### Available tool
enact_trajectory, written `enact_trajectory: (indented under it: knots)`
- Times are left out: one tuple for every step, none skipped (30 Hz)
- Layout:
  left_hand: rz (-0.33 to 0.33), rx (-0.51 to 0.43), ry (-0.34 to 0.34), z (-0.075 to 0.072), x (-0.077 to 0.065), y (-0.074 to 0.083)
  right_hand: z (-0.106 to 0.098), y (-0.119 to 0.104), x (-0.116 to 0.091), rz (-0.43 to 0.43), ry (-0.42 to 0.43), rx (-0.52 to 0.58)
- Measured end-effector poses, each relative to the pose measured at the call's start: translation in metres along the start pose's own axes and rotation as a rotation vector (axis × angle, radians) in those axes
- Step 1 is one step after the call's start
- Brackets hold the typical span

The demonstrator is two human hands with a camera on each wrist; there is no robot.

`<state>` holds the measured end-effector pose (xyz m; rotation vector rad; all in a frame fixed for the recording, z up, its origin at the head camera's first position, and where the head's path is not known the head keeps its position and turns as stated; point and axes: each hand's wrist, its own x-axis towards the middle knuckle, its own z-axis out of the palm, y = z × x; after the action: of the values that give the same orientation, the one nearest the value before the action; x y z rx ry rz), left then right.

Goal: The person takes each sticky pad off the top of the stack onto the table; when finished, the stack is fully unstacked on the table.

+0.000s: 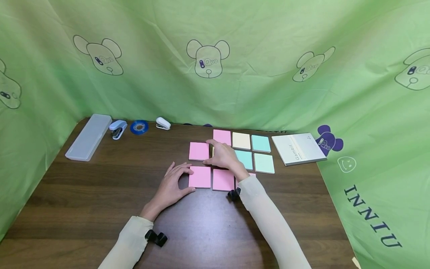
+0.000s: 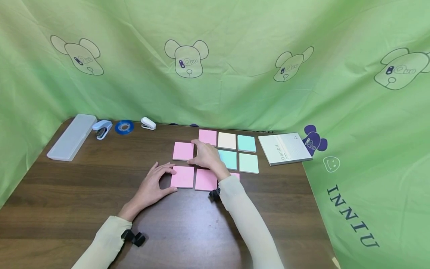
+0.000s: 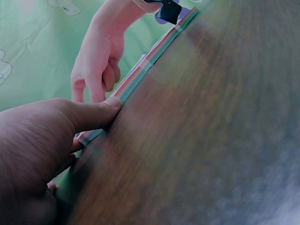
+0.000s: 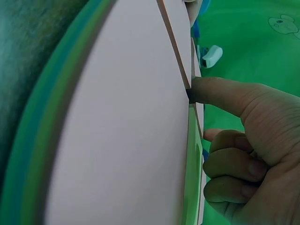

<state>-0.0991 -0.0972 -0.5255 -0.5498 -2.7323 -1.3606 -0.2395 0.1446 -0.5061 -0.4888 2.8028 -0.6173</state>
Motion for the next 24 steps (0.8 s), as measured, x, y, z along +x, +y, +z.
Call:
enact_trajectory:
  knots:
    - [-0.001, 0.001, 0.0, 0.0, 0.0, 0.0, -0.005, -0.006, -0.004, -0.001, -0.004, 0.003]
    - [-0.004, 0.003, 0.0, 0.0, 0.0, 0.0, -0.009, -0.011, -0.009, -0.004, -0.007, 0.002]
    - [-0.008, 0.003, -0.002, -0.001, 0.0, 0.001, -0.014, -0.016, -0.013, -0.006, -0.004, -0.001]
    - [-0.01, 0.004, -0.002, -0.001, 0.0, 0.001, -0.018, -0.021, -0.018, -0.002, -0.002, 0.002]
    - [-0.013, 0.005, -0.003, -0.001, 0.0, 0.001, -0.023, -0.026, -0.022, 0.001, -0.001, 0.014]
    - [-0.016, 0.007, -0.003, -0.002, -0.001, 0.001, -0.025, -0.028, -0.024, -0.001, 0.005, 0.022]
    - [-0.02, 0.007, -0.005, -0.002, -0.001, 0.001, -0.026, -0.029, -0.027, -0.001, 0.01, 0.033]
    - [-0.022, 0.008, -0.006, -0.002, -0.001, 0.002, -0.027, -0.03, -0.029, -0.003, 0.019, 0.046]
    - [-0.022, 0.007, -0.007, -0.002, -0.001, 0.002, -0.029, -0.03, -0.032, -0.003, 0.026, 0.06]
    - [-0.022, 0.005, -0.008, -0.002, -0.001, 0.002, -0.03, -0.03, -0.035, -0.005, 0.033, 0.08]
    - [-0.022, 0.003, -0.008, -0.002, -0.001, 0.002, -0.031, -0.03, -0.038, -0.008, 0.041, 0.098]
    - [-0.02, 0.001, -0.008, -0.002, -0.001, 0.001, -0.032, -0.03, -0.041, -0.014, 0.051, 0.116]
    - [-0.019, -0.001, -0.009, -0.002, -0.001, 0.002, -0.033, -0.03, -0.044, -0.018, 0.061, 0.131]
    - [-0.017, -0.004, -0.009, -0.001, -0.001, 0.001, -0.034, -0.029, -0.047, -0.022, 0.073, 0.145]
    - [-0.016, -0.009, -0.008, -0.001, -0.001, 0.001, -0.035, -0.029, -0.051, -0.026, 0.083, 0.158]
    - [-0.014, -0.012, -0.007, -0.001, -0.001, 0.001, -0.036, -0.029, -0.054, -0.032, 0.095, 0.167]
    - [-0.011, -0.017, -0.004, -0.001, -0.001, 0.001, -0.036, -0.029, -0.058, -0.035, 0.109, 0.175]
    - [-0.011, -0.021, -0.002, -0.001, -0.001, 0.001, -0.037, -0.029, -0.061, -0.035, 0.124, 0.182]
    - [-0.011, -0.025, -0.001, -0.001, -0.002, 0.001, -0.038, -0.028, -0.065, -0.034, 0.139, 0.185]
    - [-0.01, -0.028, 0.001, -0.002, -0.002, 0.001, -0.038, -0.027, -0.068, -0.034, 0.157, 0.185]
    - [-0.012, -0.037, 0.003, -0.002, -0.002, 0.001, -0.039, -0.026, -0.072, -0.035, 0.176, 0.181]
    - [-0.014, -0.048, 0.007, -0.003, -0.002, 0.001, -0.04, -0.024, -0.076, -0.037, 0.196, 0.176]
    - [-0.013, -0.062, 0.014, -0.004, -0.001, 0.002, -0.041, -0.022, -0.08, -0.04, 0.214, 0.172]
    - [-0.014, -0.072, 0.021, -0.005, -0.001, 0.002, -0.042, -0.02, -0.083, -0.05, 0.234, 0.164]
